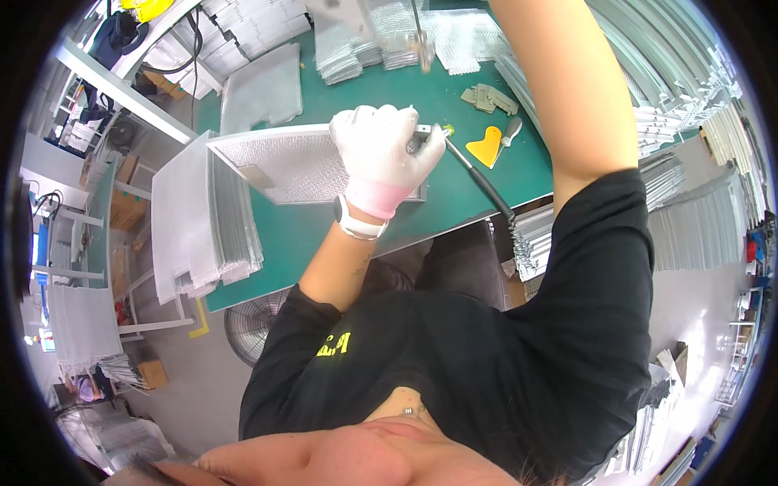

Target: The person assembles metal frames by placing a mesh sheet on a workbench, inserting a plastic clip, and fitting metal bars into the sheet's edges. They then use a power drill to secure the bars to the mesh. The process is repeated for multiple units.

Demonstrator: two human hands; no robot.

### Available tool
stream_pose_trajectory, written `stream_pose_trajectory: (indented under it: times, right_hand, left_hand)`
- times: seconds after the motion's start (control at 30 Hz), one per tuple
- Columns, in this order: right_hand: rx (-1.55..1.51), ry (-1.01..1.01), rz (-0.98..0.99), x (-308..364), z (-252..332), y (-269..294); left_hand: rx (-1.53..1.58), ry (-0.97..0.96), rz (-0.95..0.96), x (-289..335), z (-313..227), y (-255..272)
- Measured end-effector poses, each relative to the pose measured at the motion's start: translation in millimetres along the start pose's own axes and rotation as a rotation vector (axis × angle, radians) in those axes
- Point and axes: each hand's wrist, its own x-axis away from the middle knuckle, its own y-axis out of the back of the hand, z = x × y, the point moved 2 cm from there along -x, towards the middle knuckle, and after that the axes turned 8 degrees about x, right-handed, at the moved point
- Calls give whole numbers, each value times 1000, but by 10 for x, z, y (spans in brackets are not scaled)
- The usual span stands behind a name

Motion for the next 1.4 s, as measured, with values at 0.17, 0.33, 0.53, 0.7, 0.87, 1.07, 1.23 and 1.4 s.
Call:
stream_pose_trajectory:
  times: [0.17, 0.33, 0.53, 0.7, 0.87, 1.07, 1.23, 1.4]
  right_hand:
    - [-176, -65, -122, 459, 145, -102]
    - [-220, -85, -179, 650, 189, -169]
    - [-267, -127, -154, 670, 246, -295]
    - [-295, -173, -176, 698, 138, -303]
    - [-487, -239, 40, 998, 77, -550]
    - [-728, -253, 157, 1016, -64, -641]
    - [-841, -247, 206, 989, -115, -776]
    - [-874, -257, 211, 1014, -12, -774]
  left_hand:
    - [-10, 2, -91, -3, 121, -68]
    - [93, -48, -170, 2, 54, -131]
    - [129, -76, -167, 42, 81, -96]
    - [101, -81, -144, 17, 105, -80]
    - [173, 13, -18, 94, 17, -29]
    - [373, -47, -161, 97, 49, -98]
    - [327, -51, -53, 133, 72, -66]
    - [399, -55, -71, 135, 72, -46]
